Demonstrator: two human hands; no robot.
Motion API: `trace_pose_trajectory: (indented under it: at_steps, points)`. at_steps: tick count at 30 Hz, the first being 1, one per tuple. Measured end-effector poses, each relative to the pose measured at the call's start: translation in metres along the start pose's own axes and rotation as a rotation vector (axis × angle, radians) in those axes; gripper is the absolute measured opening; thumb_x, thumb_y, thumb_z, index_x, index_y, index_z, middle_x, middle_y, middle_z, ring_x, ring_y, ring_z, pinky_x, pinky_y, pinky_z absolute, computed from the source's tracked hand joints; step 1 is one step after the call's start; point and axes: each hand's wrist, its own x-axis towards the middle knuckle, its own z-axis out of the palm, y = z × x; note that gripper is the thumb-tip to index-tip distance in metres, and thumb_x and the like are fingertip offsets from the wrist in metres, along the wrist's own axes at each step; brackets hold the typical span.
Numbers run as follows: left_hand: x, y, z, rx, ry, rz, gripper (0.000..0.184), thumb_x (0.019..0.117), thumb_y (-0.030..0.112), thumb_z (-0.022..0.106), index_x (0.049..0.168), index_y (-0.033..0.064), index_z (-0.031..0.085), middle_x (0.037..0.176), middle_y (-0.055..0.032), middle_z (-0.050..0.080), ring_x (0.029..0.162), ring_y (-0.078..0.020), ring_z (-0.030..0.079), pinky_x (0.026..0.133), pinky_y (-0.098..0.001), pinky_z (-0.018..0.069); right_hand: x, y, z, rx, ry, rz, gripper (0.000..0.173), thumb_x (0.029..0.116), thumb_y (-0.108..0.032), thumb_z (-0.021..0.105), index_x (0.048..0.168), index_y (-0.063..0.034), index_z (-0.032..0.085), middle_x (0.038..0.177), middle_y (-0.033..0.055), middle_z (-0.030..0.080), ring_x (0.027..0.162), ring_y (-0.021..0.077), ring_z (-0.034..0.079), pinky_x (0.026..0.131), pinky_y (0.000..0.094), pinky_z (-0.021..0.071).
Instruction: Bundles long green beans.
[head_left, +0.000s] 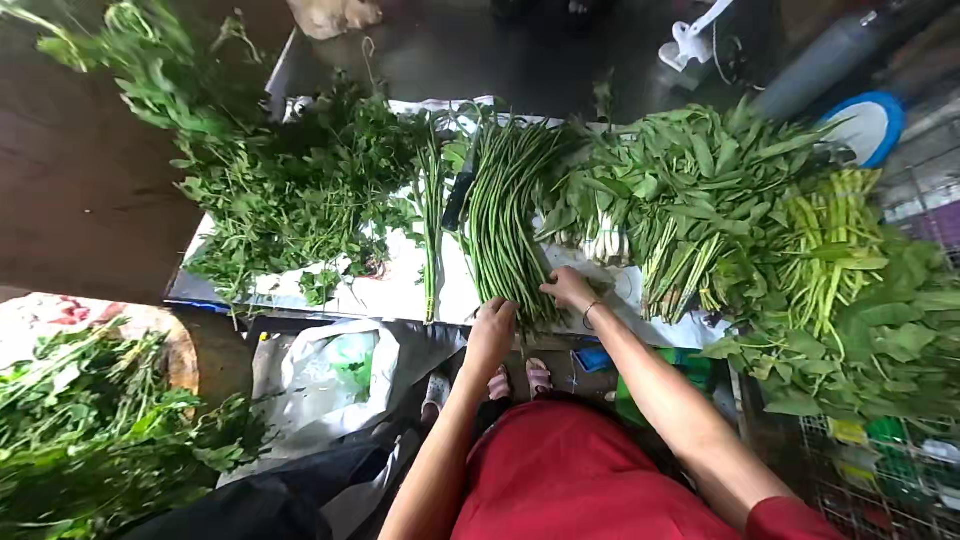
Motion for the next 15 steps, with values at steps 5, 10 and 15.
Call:
trace_pose_trajectory:
  at_steps: [5, 10, 15]
  points:
    - [0.02, 0.015, 0.0, -0.125, -0.045, -0.059, 0.027, 0.105, 0.012, 0.05, 0.121, -0.0005, 0.068, 0.121, -0.0212, 0.066, 0.113, -0.0338, 0.065, 0.101, -0.049, 0.0515, -0.001, 0.008, -0.019, 0.087, -0.044, -0.08, 0.035, 0.1023, -0.028, 0.064, 0.115, 0.0043, 0.066, 0.098, 0.0238, 0.067, 0.077, 0.0303, 0.064, 0.076, 0.049, 0.0543]
    - [0.042, 0.021, 0.01, -0.275, -0.21, -0.18, 0.034, 0.1052, 0.015, 0.052, 0.133, -0.0021, 0.061, 0.127, -0.0217, 0.066, 0.117, -0.0324, 0.065, 0.105, -0.0491, 0.0501, -0.007, 0.003, -0.027, 0.281, -0.133, -0.071, 0.024, 0.1045, -0.025, 0.059, 0.11, -0.0029, 0.067, 0.082, 0.0029, 0.067, 0.049, 0.0035, 0.04, 0.047, 0.0213, 0.0343]
    - [0.056, 0.031, 0.021, -0.659, -0.275, -0.417, 0.042, 0.1088, 0.02, 0.048, 0.144, -0.0028, 0.049, 0.125, -0.0216, 0.066, 0.104, -0.0258, 0.071, 0.095, -0.0417, 0.0579, -0.014, -0.012, -0.027, 0.363, -0.15, -0.084, 0.023, 0.1053, -0.023, 0.057, 0.107, -0.0032, 0.07, 0.076, 0.002, 0.067, 0.048, 0.0037, 0.042, 0.047, 0.0207, 0.036]
